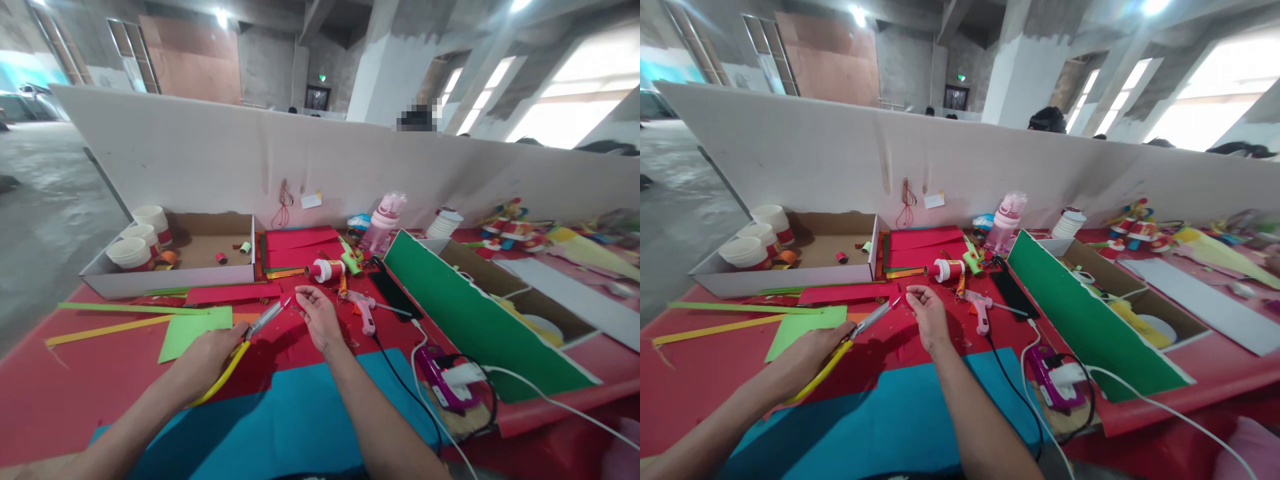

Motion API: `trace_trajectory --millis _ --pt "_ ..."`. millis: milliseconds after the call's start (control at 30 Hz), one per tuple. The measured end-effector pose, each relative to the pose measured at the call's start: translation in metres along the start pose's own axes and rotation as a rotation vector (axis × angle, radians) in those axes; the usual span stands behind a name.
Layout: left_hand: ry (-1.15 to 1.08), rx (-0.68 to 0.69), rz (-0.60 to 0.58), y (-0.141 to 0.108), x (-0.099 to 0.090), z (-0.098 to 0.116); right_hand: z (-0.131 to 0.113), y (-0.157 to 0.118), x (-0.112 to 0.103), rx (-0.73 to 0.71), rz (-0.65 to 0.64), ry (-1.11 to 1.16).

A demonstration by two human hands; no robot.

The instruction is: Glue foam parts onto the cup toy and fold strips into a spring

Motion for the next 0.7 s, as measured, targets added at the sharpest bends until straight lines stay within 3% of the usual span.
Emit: trace_trajectory --millis 500,700 --pt "0.018 0.014 0.002 0.0043 0.0084 -0.0012 0.0006 0.0035 -0.0012 -0.069 -0.025 -0.074" --pt "-0.078 0.015 0.024 0.0024 0.0058 0.0026 0.0023 0.0015 0.0046 -0.013 -0.075 -0.008"
Point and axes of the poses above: each hand's wrist, its own y-axis towards the middle knuckle, its own x-axis out of the palm, z = x × y, the point moved 6 cm from there along y, towards the middle knuckle, and after that the axes turned 7 degrees about -y, right-handed, at the moved point
